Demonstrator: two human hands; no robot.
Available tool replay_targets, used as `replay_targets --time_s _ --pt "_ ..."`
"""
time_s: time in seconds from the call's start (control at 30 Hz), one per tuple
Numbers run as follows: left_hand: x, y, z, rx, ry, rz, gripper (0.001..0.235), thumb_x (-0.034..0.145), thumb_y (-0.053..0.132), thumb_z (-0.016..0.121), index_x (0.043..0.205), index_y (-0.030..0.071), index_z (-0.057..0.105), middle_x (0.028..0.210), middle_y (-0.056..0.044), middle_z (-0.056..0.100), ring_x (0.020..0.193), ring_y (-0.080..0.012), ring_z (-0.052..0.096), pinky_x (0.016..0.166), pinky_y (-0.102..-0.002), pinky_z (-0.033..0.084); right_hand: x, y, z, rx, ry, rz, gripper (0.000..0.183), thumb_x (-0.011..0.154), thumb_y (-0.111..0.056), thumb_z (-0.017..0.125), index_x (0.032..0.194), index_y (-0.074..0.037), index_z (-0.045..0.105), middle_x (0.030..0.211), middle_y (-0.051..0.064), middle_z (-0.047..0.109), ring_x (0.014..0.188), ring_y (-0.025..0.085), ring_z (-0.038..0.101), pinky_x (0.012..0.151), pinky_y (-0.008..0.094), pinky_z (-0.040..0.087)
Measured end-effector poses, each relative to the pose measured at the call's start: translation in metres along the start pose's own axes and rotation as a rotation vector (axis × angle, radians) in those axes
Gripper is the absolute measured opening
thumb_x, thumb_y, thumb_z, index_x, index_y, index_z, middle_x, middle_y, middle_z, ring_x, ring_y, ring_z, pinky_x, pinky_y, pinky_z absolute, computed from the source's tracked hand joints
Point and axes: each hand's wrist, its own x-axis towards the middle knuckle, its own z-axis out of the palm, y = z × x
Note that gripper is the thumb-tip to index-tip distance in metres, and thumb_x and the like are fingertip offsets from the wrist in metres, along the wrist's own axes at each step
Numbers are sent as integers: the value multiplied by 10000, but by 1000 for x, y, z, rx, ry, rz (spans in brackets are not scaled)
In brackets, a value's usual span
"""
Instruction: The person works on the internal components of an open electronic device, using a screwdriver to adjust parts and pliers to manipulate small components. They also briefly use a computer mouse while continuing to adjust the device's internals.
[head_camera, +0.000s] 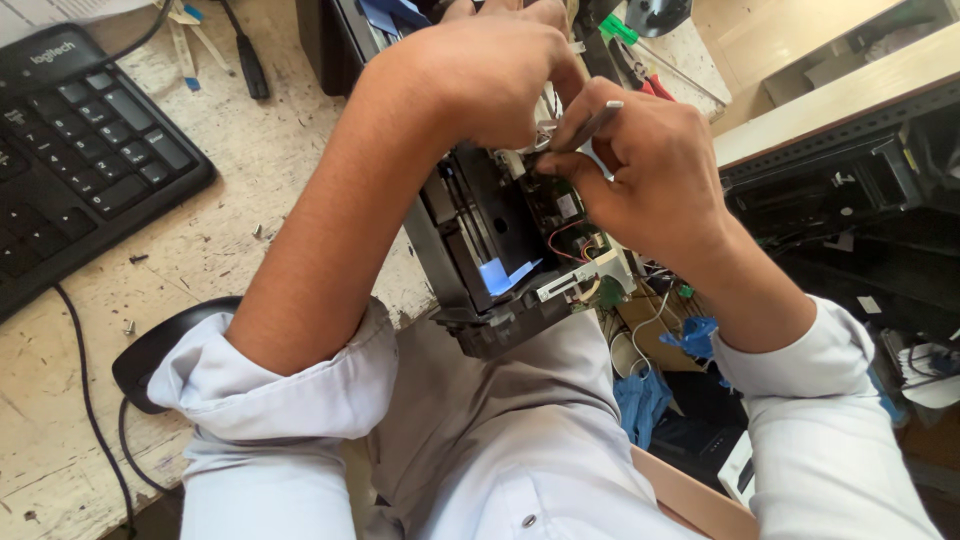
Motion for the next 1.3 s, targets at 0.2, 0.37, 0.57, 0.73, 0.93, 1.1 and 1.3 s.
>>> replay_targets --time_s 0.2,0.37,0.57,0.73,0.93,1.1,1.3 --pt "-1 1 -4 -4 -49 -10 642 636 -60 694 1163 298 777 1130 -75 698 995 -307 685 784 -422 559 -5 19 2 0 22 5 209 912 -16 876 975 -35 678 575 37 498 492 90 366 510 294 284" --pt "-3 3 -6 60 -11 50 635 598 -82 706 1114 276 796 1097 -95 706 919 -308 690 698 -421 548 -4 34 1 117 -5 -30 235 940 -51 901 975 -43 669 809 41 702 562 84 434 536 289 312" --pt "-5 3 -8 -2 -13 -5 709 590 -118 661 1160 286 785 1133 -92 724 873 -297 708 662 -396 564 1 36 -3 -70 -38 -243 211 878 -54 892 965 -65 701 861 77 704 731 246 661 653 367 463" --pt "-5 1 -7 62 -23 -39 692 619 -62 692 1182 334 768 1044 -98 742 785 -296 709 623 -418 548 2 40 -3 -44 -25 -327 217 899 -44 868 943 -57 656 876 71 700 797 256 688 685 356 492" --pt "-8 0 -8 40 -6 -38 661 653 -13 715 1196 362 764 976 -102 748 723 -274 709 600 -413 543 -6 42 5 14 39 -200 226 923 -62 899 986 -51 683 866 70 701 812 230 702 697 338 492" --pt "-8 2 -9 64 -47 -108 608 706 61 767 1223 380 748 887 -125 747 700 -272 710 611 -421 549 -8 41 11 12 85 -163 240 921 -81 929 972 -51 697 778 66 675 756 227 696 660 340 485" --pt "-7 -1 -10 90 -45 -78 535 741 169 836 1234 358 745 882 -136 744 724 -291 709 636 -437 549 -10 37 13 14 143 -257 204 919 -34 868 954 -56 669 863 61 711 863 243 723 715 341 519"
